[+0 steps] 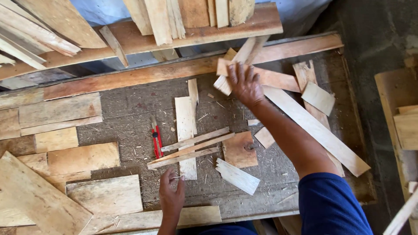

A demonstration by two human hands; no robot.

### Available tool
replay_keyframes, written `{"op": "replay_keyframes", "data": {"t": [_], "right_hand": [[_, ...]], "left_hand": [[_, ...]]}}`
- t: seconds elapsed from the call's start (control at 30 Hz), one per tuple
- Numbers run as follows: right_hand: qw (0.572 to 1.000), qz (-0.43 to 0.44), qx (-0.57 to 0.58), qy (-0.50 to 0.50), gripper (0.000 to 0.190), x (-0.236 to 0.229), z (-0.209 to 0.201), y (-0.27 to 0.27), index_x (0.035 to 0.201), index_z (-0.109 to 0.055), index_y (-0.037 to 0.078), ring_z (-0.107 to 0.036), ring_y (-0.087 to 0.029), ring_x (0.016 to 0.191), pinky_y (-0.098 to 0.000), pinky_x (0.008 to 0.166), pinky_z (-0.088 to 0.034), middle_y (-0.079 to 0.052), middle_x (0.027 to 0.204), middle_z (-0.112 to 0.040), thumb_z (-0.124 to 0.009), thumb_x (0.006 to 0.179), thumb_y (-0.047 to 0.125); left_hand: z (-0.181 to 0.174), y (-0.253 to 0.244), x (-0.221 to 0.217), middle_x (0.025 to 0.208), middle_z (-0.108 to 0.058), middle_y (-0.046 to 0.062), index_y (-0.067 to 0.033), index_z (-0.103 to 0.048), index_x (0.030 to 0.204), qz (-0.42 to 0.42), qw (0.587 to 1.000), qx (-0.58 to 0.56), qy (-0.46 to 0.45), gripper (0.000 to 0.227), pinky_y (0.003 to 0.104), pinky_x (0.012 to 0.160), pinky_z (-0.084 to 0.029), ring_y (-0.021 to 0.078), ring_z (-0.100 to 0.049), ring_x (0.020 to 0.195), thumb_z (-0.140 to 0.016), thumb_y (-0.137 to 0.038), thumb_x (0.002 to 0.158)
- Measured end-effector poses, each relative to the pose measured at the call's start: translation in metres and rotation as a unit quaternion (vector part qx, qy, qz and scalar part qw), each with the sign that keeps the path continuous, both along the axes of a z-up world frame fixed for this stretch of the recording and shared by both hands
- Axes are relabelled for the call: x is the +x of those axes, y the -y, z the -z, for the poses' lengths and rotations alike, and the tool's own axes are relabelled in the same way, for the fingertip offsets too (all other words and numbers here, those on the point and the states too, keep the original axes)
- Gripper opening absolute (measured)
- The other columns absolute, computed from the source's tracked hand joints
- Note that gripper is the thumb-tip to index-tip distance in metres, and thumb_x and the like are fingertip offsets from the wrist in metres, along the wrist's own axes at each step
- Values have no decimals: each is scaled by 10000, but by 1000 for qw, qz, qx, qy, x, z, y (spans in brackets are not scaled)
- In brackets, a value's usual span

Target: Sorting through various thin wood scraps and planks on a workbench, occasionally using a utility knife to cut or score them.

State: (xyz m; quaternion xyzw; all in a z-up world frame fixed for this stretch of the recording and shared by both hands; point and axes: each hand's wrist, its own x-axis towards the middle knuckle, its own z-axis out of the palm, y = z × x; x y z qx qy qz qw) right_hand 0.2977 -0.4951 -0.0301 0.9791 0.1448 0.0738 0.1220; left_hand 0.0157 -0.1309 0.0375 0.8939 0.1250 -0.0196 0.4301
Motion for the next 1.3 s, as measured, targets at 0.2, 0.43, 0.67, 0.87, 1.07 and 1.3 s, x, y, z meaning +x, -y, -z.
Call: {"op": "replay_keyframes", "data": {"t": [0.2,0.43,0.67,0.87,1.07,1.3], "right_hand": [[994,-76,-29,68,711,-97,-30,-61,1620,-210,-5,-631,-550,1144,-562,724,-640,-381,1509,-426,-504,1094,372],[993,-114,-16,-39,698,-196,-57,-109,1587,-228,102,-634,-497,1164,-505,725,-651,-323,1525,-366,-492,954,229],[956,143,75,-245,711,-160,-4,30,1664,-181,121,-668,-182,958,-239,597,-598,-184,1556,-460,-437,1011,0],[895,377,79,-225,762,-145,6,195,1654,-20,228,-214,-375,1529,-552,1185,-290,-100,1728,-53,-452,1029,173],[876,368,144,-276,875,-155,-11,215,1638,-79,279,-261,-352,1506,-540,1189,-304,-72,1672,-196,-618,954,194],[897,394,91,-177,359,-165,-13,207,1495,-454,147,-713,-284,791,-426,676,-598,-179,1059,-724,-437,1140,193]], "left_hand": [[18,15,29,1256,-689,159,-42,-568,1365,13,998,-5,-54,574,421,924,-596,256,-696,1100,-725,-331,894],[53,51,67,1233,-691,166,-117,-544,1362,-81,868,-461,-167,665,422,939,-609,295,-709,1086,-549,-625,933],[70,73,70,1088,-729,69,-86,-691,1216,-93,932,-315,-150,299,307,809,-577,168,-671,934,-730,-84,919],[74,63,66,1116,-757,54,-101,-684,1227,-119,921,-330,-172,292,291,833,-606,146,-712,968,-658,-17,948],[77,38,68,1138,-754,23,-122,-651,1286,-78,903,-388,-169,364,293,893,-589,131,-704,1019,-618,18,952],[35,55,82,1106,-724,156,-107,-541,1291,-178,926,-252,-217,349,331,801,-623,212,-721,973,-615,-1,966]]}}
